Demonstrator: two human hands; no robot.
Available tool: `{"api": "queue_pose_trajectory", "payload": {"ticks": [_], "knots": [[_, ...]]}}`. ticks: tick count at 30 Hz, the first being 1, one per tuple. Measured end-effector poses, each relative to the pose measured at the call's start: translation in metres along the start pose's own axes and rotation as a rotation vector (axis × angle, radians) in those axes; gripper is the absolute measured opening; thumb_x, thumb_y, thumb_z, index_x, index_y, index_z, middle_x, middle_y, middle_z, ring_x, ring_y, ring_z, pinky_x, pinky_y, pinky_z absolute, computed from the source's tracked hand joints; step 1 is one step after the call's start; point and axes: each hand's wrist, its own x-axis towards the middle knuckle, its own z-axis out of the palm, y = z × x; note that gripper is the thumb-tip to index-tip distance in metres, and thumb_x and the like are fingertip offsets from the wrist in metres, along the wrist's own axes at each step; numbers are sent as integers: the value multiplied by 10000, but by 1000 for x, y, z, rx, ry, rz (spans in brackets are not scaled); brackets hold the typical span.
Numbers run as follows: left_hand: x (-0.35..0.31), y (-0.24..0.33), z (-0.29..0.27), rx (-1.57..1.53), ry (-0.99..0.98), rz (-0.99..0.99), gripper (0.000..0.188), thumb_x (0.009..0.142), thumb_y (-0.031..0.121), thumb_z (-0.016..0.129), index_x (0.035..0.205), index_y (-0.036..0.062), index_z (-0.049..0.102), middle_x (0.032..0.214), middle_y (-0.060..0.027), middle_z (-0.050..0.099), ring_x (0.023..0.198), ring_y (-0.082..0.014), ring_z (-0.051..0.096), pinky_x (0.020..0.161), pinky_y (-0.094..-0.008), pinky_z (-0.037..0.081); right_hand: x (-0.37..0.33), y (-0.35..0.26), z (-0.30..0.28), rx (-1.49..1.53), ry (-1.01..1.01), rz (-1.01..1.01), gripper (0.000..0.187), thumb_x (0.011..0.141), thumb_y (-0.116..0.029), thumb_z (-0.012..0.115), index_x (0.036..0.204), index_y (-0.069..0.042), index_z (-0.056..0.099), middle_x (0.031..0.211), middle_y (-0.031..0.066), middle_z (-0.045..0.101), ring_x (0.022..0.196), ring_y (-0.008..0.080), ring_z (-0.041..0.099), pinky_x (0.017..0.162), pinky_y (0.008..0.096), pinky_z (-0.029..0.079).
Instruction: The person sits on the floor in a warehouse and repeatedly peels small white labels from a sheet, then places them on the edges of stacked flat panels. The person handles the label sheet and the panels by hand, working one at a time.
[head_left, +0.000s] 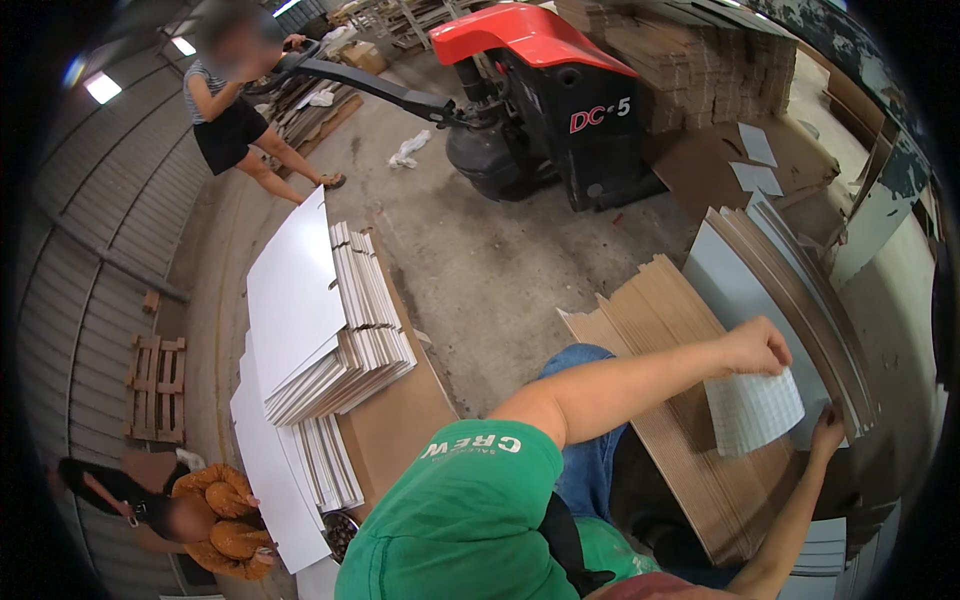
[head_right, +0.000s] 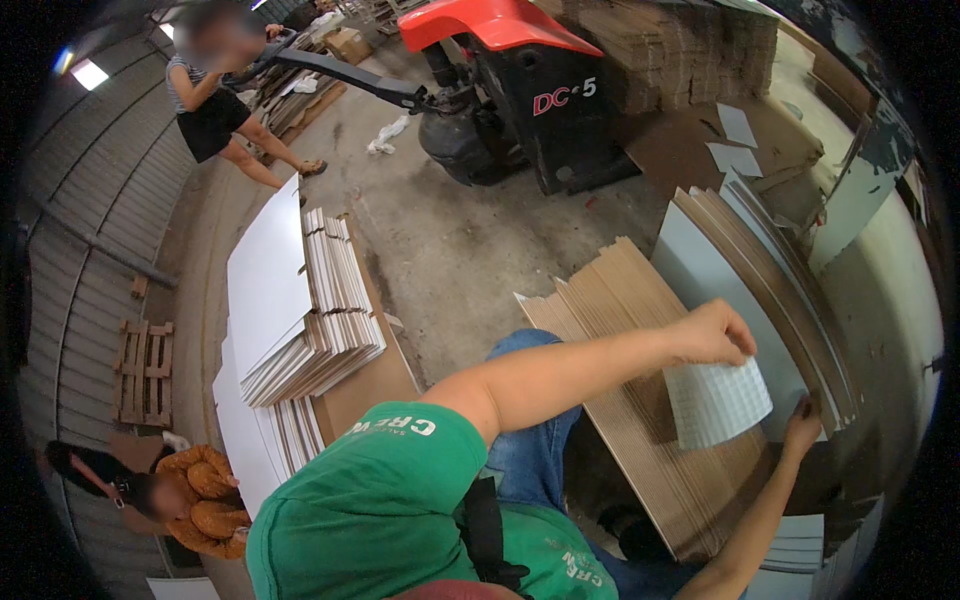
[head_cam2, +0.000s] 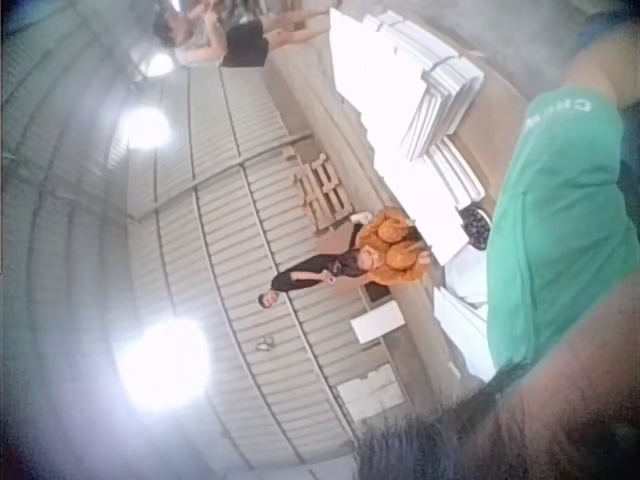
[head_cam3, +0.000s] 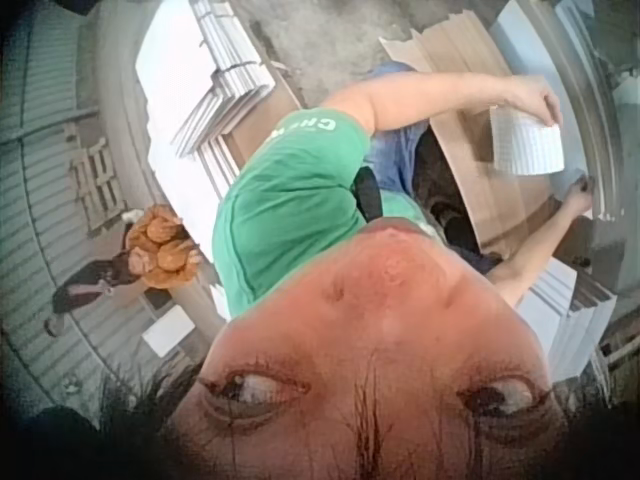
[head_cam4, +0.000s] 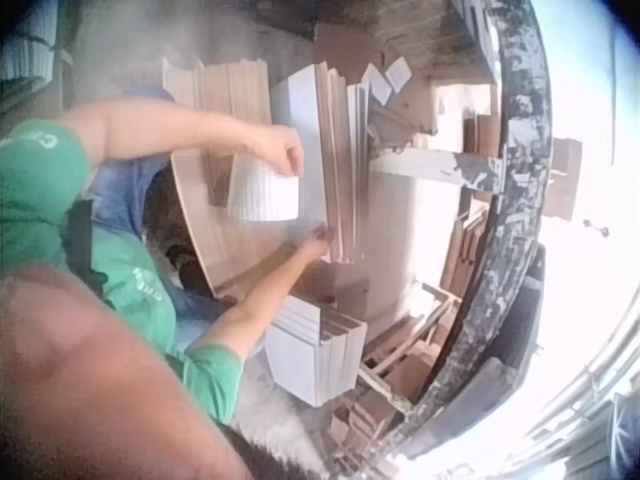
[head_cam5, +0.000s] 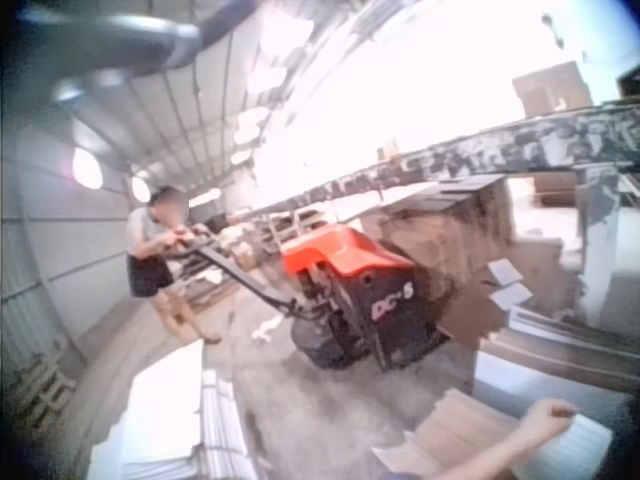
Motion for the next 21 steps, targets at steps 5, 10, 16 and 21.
{"api": "queue_pose_trajectory", "payload": {"ticks": [5,10,16,21], "knots": [[5,11,-18,-105,106,8,246,617,-42,661,856,15,678,815,-90,639,755,-148,590,684,-269,485,3,30,3,128,-20,83,243,858,-180,535,969,27,595,817,135,611,730,236,584,661,319,451],[9,19,-27,-345,26,-84,289,685,-62,584,965,-15,643,876,-109,631,768,-157,589,705,-261,486,-26,-3,-42,557,-137,373,229,876,-246,541,821,-25,570,648,-2,474,566,88,431,511,251,373],[2,17,-12,-300,-183,-204,272,725,-65,557,984,-27,634,922,-140,632,815,-169,597,734,-274,494,-54,-51,-83,1060,-32,530,142,861,-224,585,790,-106,548,641,-33,491,539,53,439,461,195,350],[5,15,-14,-277,-80,-193,222,749,-60,538,947,-48,638,900,-143,637,791,-171,607,705,-273,503,-70,-57,-97,1064,-96,499,131,858,-219,590,802,-102,572,631,-49,518,511,45,444,460,195,363]]}}
